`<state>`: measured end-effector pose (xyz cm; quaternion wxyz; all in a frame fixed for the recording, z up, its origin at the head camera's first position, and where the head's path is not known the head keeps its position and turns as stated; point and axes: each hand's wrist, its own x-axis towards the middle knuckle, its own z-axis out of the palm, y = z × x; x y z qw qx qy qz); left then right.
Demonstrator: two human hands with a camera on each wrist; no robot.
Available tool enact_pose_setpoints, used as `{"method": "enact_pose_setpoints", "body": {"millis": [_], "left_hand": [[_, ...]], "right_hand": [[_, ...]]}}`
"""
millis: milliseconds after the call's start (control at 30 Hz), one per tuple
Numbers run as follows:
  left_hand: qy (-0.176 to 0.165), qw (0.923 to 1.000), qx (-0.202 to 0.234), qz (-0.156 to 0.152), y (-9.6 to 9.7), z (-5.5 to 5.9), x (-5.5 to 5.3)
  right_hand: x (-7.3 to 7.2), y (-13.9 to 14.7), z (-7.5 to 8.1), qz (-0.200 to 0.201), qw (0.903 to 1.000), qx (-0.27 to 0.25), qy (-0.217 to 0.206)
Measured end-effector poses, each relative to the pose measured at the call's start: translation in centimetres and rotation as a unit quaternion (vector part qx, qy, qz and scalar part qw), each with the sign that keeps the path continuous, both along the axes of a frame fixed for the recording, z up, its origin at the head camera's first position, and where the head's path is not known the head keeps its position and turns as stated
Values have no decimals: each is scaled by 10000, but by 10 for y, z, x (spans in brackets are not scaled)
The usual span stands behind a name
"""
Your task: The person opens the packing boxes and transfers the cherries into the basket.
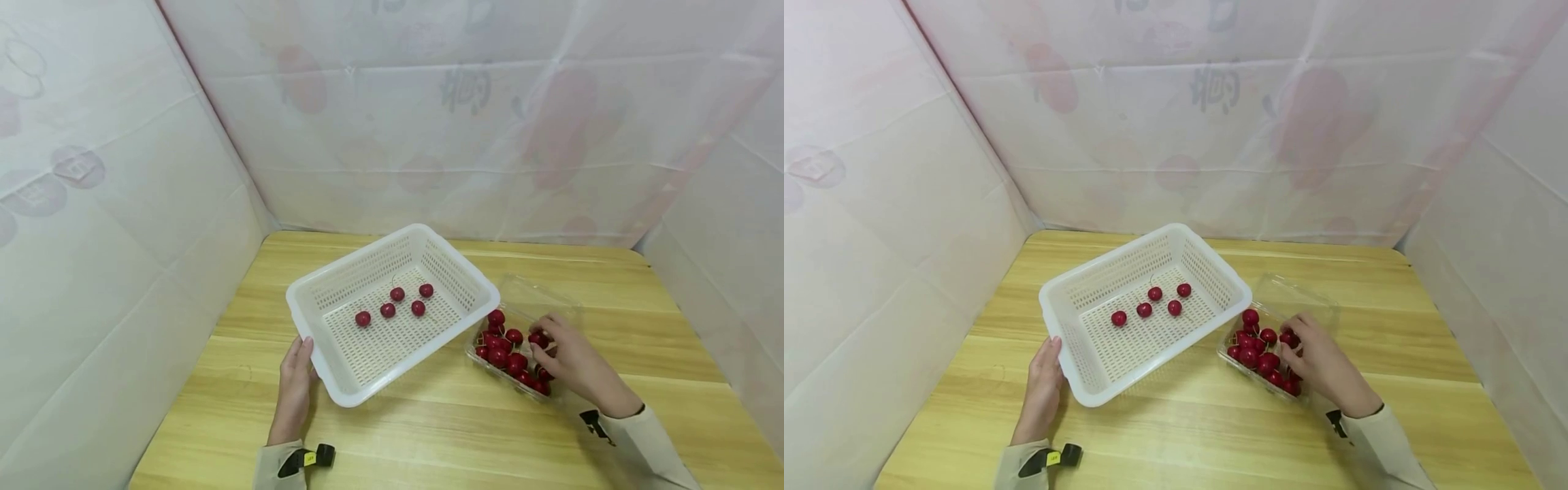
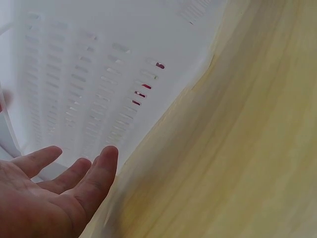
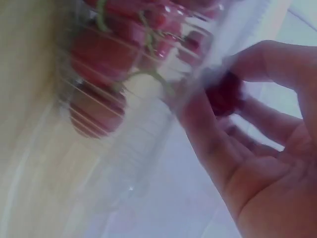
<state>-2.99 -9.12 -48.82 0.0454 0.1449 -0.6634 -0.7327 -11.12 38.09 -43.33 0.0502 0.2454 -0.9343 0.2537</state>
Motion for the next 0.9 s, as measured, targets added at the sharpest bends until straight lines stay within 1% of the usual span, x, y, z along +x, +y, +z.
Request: {"method": "enact_pose_setpoints", "body": {"millis": [100,167,200,333,467,633,767,833,900], "left_hand": [[4,10000,45,14,0,2,0],[-22,10000,54,36,0,3,-1],[-36,10000,50,45,0,3,-1],[-37,10000,17,70,0,4,-1],[57,10000,6,67,0,3,-1],[109,9999,-12,39,-1,3,0],[112,9999,-19,46,-1,2,0],[89,9999,-12,54,0,2,1],[67,9999,23,87,1,1,1]], "right_hand": [[-2,1,6,79,9985,-101,538],[-5,1,12,73,9970,-189,750],[-6,1,16,53,9965,-256,797],[-13,-2,30,41,9943,-733,773],[-23,-7,42,72,9921,-937,830],[-34,-17,57,202,9934,-947,620],[-46,-33,70,273,9958,-866,134],[-52,-44,78,387,9957,-833,-118],[-59,-57,84,600,9938,-857,-369]]}}
